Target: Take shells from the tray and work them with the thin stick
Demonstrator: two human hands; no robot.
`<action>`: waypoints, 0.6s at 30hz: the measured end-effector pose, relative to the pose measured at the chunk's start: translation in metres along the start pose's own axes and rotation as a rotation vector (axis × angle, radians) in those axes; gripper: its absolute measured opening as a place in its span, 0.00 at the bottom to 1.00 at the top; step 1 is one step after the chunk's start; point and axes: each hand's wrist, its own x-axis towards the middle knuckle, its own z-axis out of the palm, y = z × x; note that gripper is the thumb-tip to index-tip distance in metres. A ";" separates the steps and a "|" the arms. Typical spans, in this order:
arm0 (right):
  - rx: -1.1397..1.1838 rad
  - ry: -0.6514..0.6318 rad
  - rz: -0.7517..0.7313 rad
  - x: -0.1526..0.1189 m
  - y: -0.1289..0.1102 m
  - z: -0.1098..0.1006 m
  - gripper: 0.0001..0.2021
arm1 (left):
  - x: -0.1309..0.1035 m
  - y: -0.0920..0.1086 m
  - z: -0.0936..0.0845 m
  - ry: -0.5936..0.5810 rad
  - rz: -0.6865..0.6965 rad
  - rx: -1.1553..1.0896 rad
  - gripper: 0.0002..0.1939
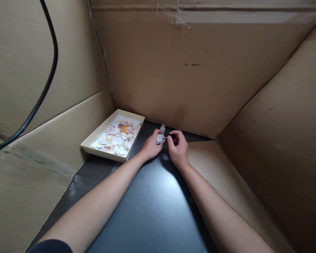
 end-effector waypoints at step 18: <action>-0.020 -0.024 -0.014 -0.001 -0.003 0.001 0.06 | 0.000 -0.002 0.000 -0.041 -0.027 0.012 0.18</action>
